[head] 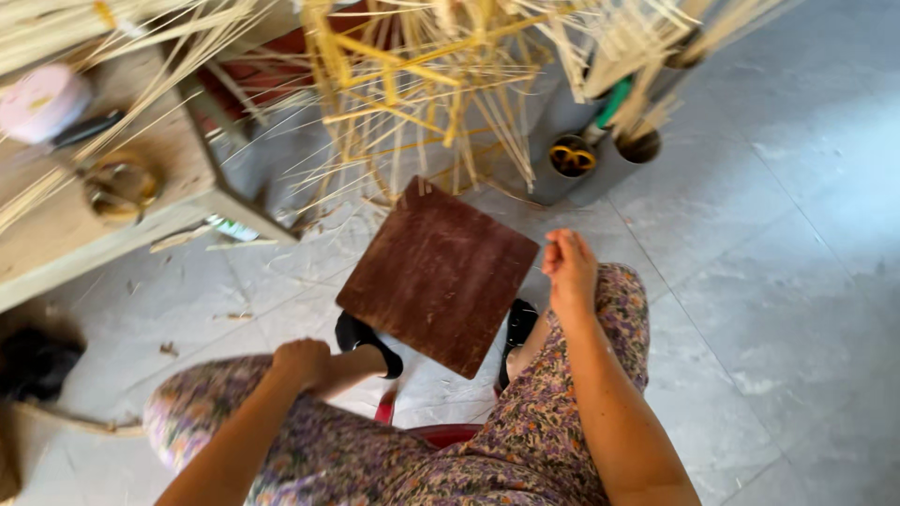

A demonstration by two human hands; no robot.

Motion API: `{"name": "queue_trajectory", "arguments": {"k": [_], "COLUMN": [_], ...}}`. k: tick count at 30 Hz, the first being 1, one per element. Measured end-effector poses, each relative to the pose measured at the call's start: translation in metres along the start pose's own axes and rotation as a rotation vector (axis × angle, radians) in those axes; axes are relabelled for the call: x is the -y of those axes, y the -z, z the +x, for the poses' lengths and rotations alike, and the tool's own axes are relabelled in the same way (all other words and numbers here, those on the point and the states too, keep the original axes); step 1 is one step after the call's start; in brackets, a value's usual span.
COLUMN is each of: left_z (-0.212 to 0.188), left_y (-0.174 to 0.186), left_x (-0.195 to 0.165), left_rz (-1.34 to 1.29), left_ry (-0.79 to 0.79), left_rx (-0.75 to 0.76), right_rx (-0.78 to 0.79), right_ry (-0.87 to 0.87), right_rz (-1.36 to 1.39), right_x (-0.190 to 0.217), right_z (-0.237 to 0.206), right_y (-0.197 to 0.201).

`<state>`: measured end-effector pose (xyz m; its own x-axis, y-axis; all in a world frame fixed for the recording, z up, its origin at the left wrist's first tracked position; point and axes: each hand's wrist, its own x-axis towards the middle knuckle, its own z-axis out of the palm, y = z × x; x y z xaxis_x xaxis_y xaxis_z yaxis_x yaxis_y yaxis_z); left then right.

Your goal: The person weaves thin bamboo strips into a yellow metal frame to form a basket. They thread the strips through the frame, trim excess with scissors, and bundle the remaining strips together.

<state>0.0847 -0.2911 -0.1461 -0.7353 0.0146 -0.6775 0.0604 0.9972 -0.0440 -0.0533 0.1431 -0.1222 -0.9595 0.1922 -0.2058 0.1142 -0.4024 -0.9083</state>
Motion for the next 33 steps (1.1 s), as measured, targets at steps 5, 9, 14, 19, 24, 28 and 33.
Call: {"name": "queue_trajectory", "arguments": {"k": [5,9,14,19,24,28,33], "left_z": [0.019,0.035,0.032,0.028,0.017,0.013,0.006], "left_y": [-0.013,-0.009,-0.009,-0.017,-0.029,-0.033,-0.034], "left_x": [-0.050,-0.076,-0.086,-0.097,-0.095,-0.099,-0.106], "left_rz": [0.240,0.302,0.327,0.387,0.402,0.414,0.409], "left_ry": [-0.153,-0.205,-0.200,-0.244,-0.432,-0.299,-0.241], "left_rx": [0.046,0.208,0.104,0.091,-0.012,0.022,0.052], "right_rx": [0.014,0.069,0.081,0.083,0.109,0.126,0.159], "right_ry": [0.061,0.045,0.051,0.009,0.006,-0.006,-0.036], "right_rz": [-0.079,-0.027,-0.065,-0.077,-0.093,-0.092,-0.077], "right_x": [-0.007,-0.009,0.004,0.012,0.008,0.005,0.003], "right_z": [0.003,-0.006,-0.018,-0.022,-0.026,-0.030,-0.039], "right_y": [0.004,0.000,-0.012,-0.019,-0.025,-0.035,-0.043]}}
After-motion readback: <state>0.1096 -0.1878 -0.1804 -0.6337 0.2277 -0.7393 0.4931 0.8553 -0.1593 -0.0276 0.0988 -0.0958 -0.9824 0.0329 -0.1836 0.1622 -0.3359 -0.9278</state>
